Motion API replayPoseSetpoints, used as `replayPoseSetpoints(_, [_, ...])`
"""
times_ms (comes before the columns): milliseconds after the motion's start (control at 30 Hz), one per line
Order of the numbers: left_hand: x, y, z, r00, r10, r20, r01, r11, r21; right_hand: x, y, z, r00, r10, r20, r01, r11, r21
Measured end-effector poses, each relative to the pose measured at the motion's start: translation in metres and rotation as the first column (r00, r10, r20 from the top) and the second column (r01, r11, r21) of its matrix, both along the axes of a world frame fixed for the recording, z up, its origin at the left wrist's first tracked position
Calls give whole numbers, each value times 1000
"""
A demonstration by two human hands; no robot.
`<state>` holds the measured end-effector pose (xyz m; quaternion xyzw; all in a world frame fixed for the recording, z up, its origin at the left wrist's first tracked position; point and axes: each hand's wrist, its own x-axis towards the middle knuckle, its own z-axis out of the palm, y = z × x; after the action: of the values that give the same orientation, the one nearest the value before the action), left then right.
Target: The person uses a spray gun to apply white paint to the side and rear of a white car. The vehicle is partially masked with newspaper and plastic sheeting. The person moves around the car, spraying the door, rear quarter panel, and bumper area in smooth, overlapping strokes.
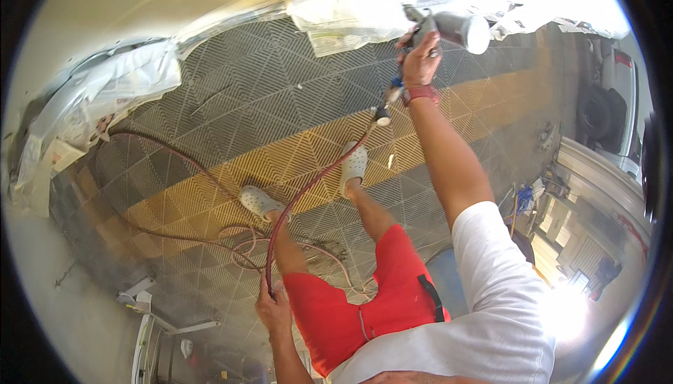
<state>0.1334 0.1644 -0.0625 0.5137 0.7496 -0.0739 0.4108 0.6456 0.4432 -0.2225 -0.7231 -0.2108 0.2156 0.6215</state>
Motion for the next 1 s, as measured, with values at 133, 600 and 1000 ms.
replayPoseSetpoints(133, [-62, -20, 13, 996, 70, -60, -75, 994, -78, -124, 8, -22, 985, 149, -86, -146, 989, 34])
replayPoseSetpoints(600, [-185, -79, 22, 977, 164, -137, -172, 984, -46, -359, 59, 17, 757, 619, -210, -614, 783, 99])
replayPoseSetpoints(1000, [-66, -37, 11, 999, 14, 32, -10, 990, -141, -96, -5, 44, 953, 297, -61, -302, 947, -112])
